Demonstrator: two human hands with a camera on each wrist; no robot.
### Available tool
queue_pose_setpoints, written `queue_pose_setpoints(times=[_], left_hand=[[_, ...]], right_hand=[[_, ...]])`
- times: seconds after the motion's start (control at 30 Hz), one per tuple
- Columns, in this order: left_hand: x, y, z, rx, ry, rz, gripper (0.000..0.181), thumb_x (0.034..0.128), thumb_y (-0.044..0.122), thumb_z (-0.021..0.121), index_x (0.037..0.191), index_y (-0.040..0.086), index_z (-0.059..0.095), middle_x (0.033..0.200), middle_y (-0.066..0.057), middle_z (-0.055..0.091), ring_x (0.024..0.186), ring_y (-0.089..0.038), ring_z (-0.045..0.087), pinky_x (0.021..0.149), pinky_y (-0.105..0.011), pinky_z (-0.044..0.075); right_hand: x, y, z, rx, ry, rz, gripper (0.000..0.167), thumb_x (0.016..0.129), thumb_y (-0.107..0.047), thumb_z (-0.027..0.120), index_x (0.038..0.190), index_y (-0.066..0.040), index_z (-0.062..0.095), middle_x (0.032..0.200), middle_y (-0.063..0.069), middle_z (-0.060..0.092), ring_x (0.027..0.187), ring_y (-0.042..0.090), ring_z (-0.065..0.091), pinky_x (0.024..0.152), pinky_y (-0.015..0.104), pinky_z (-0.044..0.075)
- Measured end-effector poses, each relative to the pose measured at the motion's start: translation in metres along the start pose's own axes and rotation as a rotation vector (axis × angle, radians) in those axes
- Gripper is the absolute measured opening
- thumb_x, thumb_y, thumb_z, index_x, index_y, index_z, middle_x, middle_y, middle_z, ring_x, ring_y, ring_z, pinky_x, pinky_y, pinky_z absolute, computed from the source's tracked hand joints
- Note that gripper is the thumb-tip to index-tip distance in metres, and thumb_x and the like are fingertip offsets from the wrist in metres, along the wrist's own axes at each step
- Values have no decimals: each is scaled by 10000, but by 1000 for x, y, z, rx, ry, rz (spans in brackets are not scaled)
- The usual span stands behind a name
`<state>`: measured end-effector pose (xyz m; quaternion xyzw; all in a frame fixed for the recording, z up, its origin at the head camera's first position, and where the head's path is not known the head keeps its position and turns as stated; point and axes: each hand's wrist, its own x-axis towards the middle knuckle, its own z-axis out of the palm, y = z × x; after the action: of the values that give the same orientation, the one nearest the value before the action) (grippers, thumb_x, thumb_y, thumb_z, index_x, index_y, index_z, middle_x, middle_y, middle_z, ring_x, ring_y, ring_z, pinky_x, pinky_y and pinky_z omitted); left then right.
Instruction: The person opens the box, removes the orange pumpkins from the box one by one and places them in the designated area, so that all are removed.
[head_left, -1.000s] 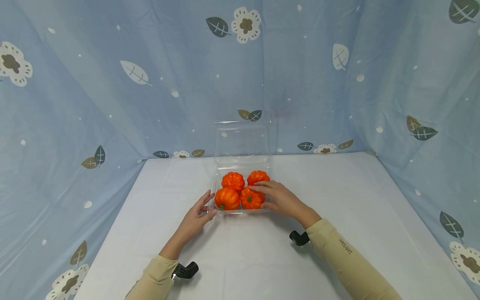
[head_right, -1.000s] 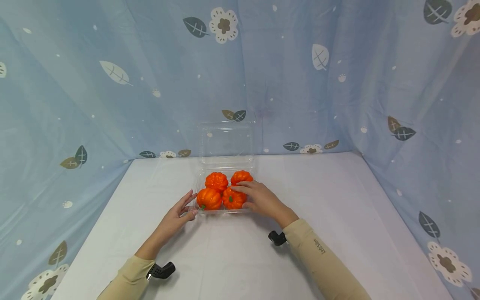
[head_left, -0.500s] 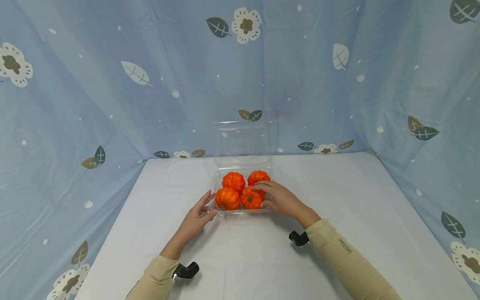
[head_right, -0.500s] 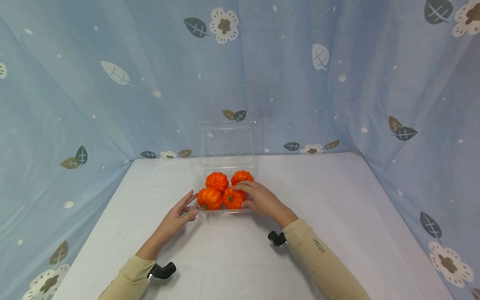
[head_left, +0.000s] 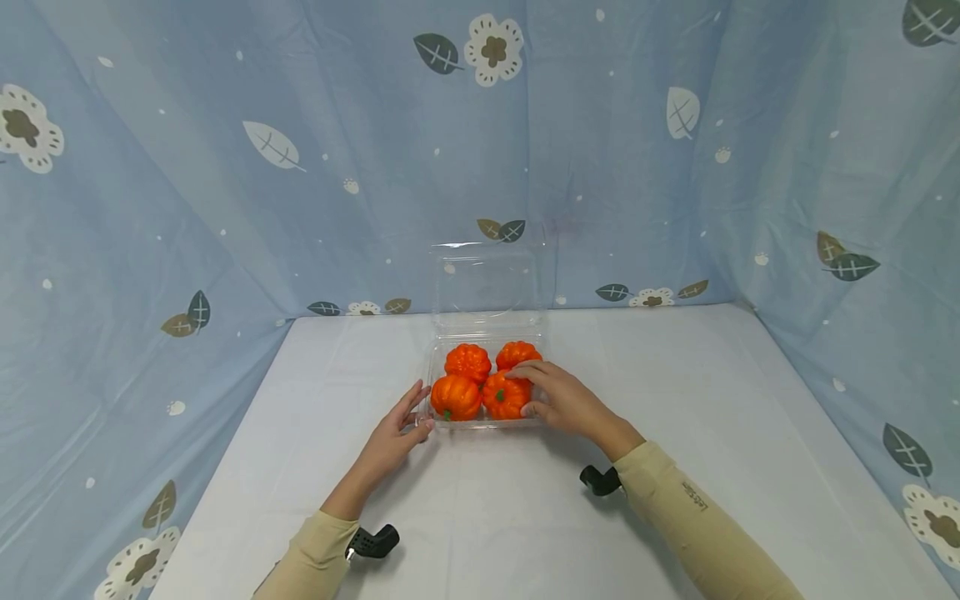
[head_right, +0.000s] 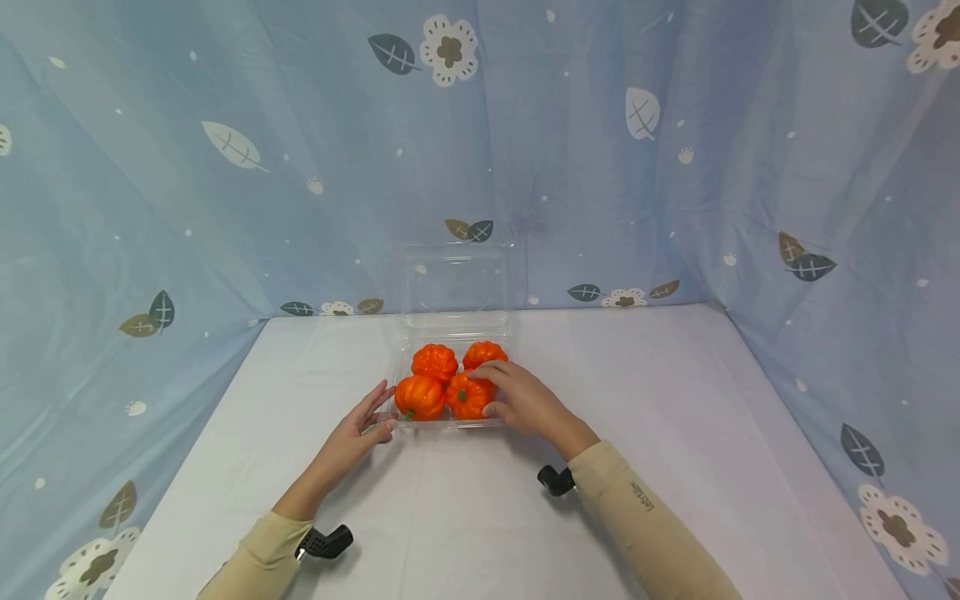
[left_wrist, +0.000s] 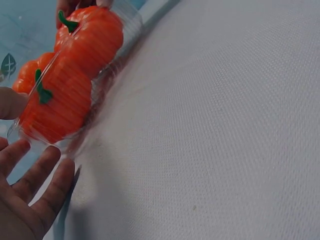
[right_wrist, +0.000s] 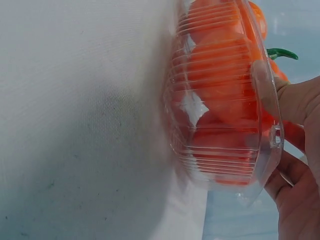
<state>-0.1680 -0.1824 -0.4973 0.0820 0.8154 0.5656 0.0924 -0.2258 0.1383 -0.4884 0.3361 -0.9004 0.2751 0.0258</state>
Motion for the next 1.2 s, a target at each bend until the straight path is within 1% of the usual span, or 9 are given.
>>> queue_pose_setpoints(times=[0.13, 0.27, 0.47, 0.63, 0.7, 0.87, 1.03, 1.1, 1.2], left_hand=[[-5, 12, -2, 0, -8, 13, 726, 1006, 60, 621, 1608, 7, 219, 1613, -206, 334, 1166, -387, 574, 859, -335, 574], [-6, 11, -1, -1, 5, 27, 723, 1004, 47, 617, 1602, -16, 215, 1608, -217, 336, 1167, -392, 580, 833, -276, 562], [-6, 11, -1, 4, 10, 8, 724, 1009, 69, 623, 1614, 34, 227, 1614, -166, 355, 1181, -387, 573, 838, -251, 541], [5, -15, -1, 28, 15, 6, 743, 1016, 130, 632, 1632, 111, 218, 1628, -82, 359, 1213, -305, 577, 858, -249, 548], [10, -26, -1, 35, 23, 9, 749, 1015, 152, 638, 1635, 135, 218, 1628, -52, 365, 1211, -275, 583, 859, -248, 551], [10, -27, 0, 27, 22, 15, 750, 1015, 154, 640, 1634, 126, 218, 1629, -76, 359, 1203, -287, 588, 854, -272, 560], [9, -25, 1, 28, 21, -2, 749, 1023, 148, 627, 1637, 119, 199, 1637, -98, 336, 1246, -327, 564, 864, -268, 552], [8, -20, 2, 27, 24, -5, 744, 1024, 117, 616, 1635, 95, 190, 1638, -118, 325, 1260, -353, 553, 858, -258, 547], [3, -8, 3, 19, 20, -5, 731, 1024, 82, 603, 1628, 64, 192, 1637, -145, 315, 1272, -384, 542, 849, -233, 538]], right_hand=[[-2, -1, -2, 15, 8, 22, 623, 832, -210, 850, 1393, -181, 581, 1429, 75, 551, 1327, 306, 509, 1100, 503, 435], [-5, -3, -5, 48, 22, 45, 634, 829, -216, 850, 1400, -208, 575, 1451, 72, 529, 1340, 307, 494, 1091, 514, 441], [-11, -1, -9, 79, 48, 62, 641, 835, -222, 843, 1412, -214, 563, 1454, 52, 526, 1319, 287, 513, 1066, 501, 467], [-15, 1, -12, 138, 85, 56, 637, 839, -165, 843, 1409, -199, 561, 1398, 34, 554, 1190, 248, 570, 955, 469, 537], [-17, 1, -14, 161, 93, 66, 636, 839, -151, 842, 1407, -194, 562, 1392, 38, 557, 1152, 261, 582, 939, 477, 543], [-22, 4, -16, 193, 114, 90, 631, 844, -161, 839, 1406, -187, 554, 1392, 42, 558, 1079, 312, 606, 928, 511, 540], [-27, 9, -17, 217, 155, 89, 634, 834, -190, 849, 1399, -177, 562, 1369, 28, 574, 1048, 297, 618, 917, 533, 535], [-29, 11, -18, 227, 168, 89, 635, 832, -203, 853, 1397, -168, 565, 1351, 28, 584, 1037, 274, 621, 918, 532, 535], [-33, 13, -20, 235, 187, 101, 639, 828, -226, 854, 1395, -166, 566, 1330, 24, 593, 1031, 240, 625, 912, 525, 541]])
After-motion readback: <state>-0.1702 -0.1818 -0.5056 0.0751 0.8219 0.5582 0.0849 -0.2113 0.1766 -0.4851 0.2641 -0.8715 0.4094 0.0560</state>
